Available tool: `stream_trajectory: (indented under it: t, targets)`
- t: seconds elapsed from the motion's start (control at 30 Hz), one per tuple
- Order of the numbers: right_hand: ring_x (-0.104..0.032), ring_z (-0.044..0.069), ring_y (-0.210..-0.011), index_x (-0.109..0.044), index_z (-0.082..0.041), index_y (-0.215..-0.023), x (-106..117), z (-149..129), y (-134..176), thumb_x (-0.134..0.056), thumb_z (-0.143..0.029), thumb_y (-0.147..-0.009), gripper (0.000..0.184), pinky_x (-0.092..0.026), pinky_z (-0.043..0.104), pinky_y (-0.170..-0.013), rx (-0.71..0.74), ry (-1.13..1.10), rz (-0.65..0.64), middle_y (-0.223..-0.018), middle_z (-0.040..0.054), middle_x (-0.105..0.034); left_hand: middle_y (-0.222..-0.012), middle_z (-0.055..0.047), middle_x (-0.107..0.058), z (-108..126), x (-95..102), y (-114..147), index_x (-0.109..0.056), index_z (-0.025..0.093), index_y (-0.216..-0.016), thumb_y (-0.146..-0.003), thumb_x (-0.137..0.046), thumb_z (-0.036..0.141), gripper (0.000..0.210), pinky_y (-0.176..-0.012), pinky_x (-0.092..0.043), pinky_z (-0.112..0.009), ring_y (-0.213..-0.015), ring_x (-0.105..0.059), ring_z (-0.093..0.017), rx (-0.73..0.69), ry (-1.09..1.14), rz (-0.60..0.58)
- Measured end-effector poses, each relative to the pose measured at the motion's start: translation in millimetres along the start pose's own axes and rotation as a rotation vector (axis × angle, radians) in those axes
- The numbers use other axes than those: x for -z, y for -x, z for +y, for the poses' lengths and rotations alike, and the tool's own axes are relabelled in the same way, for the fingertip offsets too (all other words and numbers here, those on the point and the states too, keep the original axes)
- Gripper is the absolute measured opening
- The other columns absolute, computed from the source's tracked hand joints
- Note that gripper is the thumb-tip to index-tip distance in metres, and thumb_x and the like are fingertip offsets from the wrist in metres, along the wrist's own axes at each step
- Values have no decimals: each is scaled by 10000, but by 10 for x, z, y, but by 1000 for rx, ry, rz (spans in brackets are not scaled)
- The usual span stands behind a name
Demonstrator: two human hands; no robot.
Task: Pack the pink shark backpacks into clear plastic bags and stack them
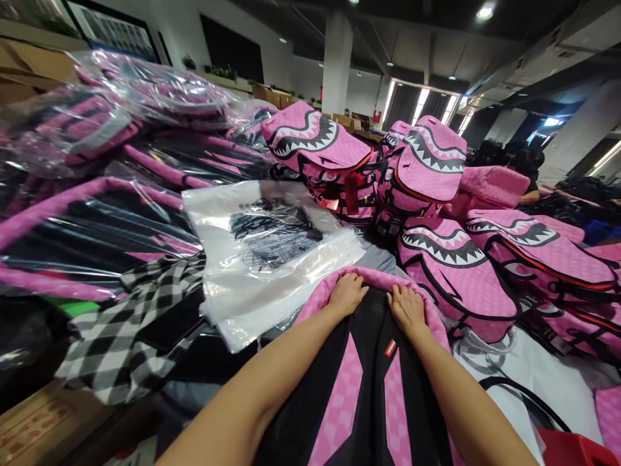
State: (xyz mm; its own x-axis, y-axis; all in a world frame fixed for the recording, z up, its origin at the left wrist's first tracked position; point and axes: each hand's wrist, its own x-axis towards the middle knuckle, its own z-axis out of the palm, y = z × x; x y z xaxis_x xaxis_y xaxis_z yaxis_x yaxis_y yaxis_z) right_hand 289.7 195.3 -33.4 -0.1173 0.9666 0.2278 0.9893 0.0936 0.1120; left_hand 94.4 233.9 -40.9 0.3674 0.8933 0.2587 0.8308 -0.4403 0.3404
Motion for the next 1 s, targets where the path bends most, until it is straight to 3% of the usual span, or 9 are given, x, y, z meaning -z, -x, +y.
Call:
stream_trajectory:
  t: [0.13, 0.27, 0.43, 0.53, 0.6, 0.7, 0.8, 0.9, 1.0]
  targets:
    - [-666, 273, -938, -650, -151, -1134, 95, 65, -91, -429, -317, -1026, 296, -479, 385, -826, 3, -24, 39, -1001, 153, -712, -1106, -148, -692, 44, 1, -140, -678, 126, -1057, -995, -518, 258, 217, -977, -485, -431, -1076, -617, -286, 43, -43, 67]
    - [-630, 248, -1117, -607, -216, -1258, 245, 311, -5, -471, -221, -988, 302, -486, 347, -898, 3, -47, 125, -1219, 114, -673, -1048, -103, -686, -25, -27, -192, -667, 162, -1016, -1010, -493, 276, 208, -949, -501, -413, -1030, -626, -257, 51, -41, 167]
    - [-674, 262, -921, -673, -189, -982, -6, 392, -114, -396, -64, -930, 309, -495, 378, -867, -2, -56, 96, -943, 116, -716, -1272, -102, -616, -216, -125, -193, -620, 202, -1210, -1004, -492, 229, 244, -1013, -469, -407, -1139, -592, -246, 22, -31, 245]
    - [-682, 271, -927, -671, -154, -1024, -121, 364, -325, -367, -53, -925, 335, -513, 401, -863, 38, -84, 65, -979, 141, -723, -1220, -113, -643, -262, -114, -262, -662, 204, -1108, -993, -501, 217, 198, -1080, -400, -453, -1227, -531, -289, 9, -40, 235]
    - [-693, 249, -943, -666, -144, -1086, -36, 374, -368, -384, -46, -911, 346, -534, 372, -857, 63, -113, 48, -1016, 130, -732, -1192, -122, -653, -260, -86, -315, -668, 208, -1071, -987, -500, 212, 188, -1083, -376, -496, -1229, -513, -314, 22, -39, 220]
    - [-683, 204, -1069, -600, -134, -1278, 282, 338, -123, -375, -57, -926, 425, -547, 315, -900, 66, -157, 54, -1176, 122, -713, -1236, -148, -636, -227, -44, -390, -646, 203, -1114, -986, -473, 201, 216, -1043, -386, -537, -1205, -507, -333, 57, -18, 187]
    - [-595, 222, -1254, -494, -179, -1433, 530, 95, 391, -380, -205, -1005, 444, -514, 361, -1018, 114, -238, 174, -1375, 128, -615, -1281, -160, -619, -181, 27, -467, -626, 197, -1167, -977, -496, 210, 231, -1041, -393, -536, -1240, -490, -342, 82, 18, 121]
    - [-556, 273, -1304, -548, -222, -1409, 449, -252, 777, -494, -313, -984, 438, -453, 449, -1104, 303, -251, 210, -1395, 117, -613, -1312, -139, -618, -201, 200, -428, -599, 209, -1266, -966, -568, 294, 313, -1068, -407, -460, -1271, -511, -307, 69, 66, 30]
    - [-614, 278, -1231, -650, -176, -1294, 133, -456, 800, -486, -172, -917, 410, -445, 469, -1103, 357, -216, 160, -1291, 143, -687, -1487, -137, -507, -371, 495, -41, -498, 218, -1417, -998, -523, 396, 456, -1125, -372, -398, -1395, -438, -268, 65, 95, 5]
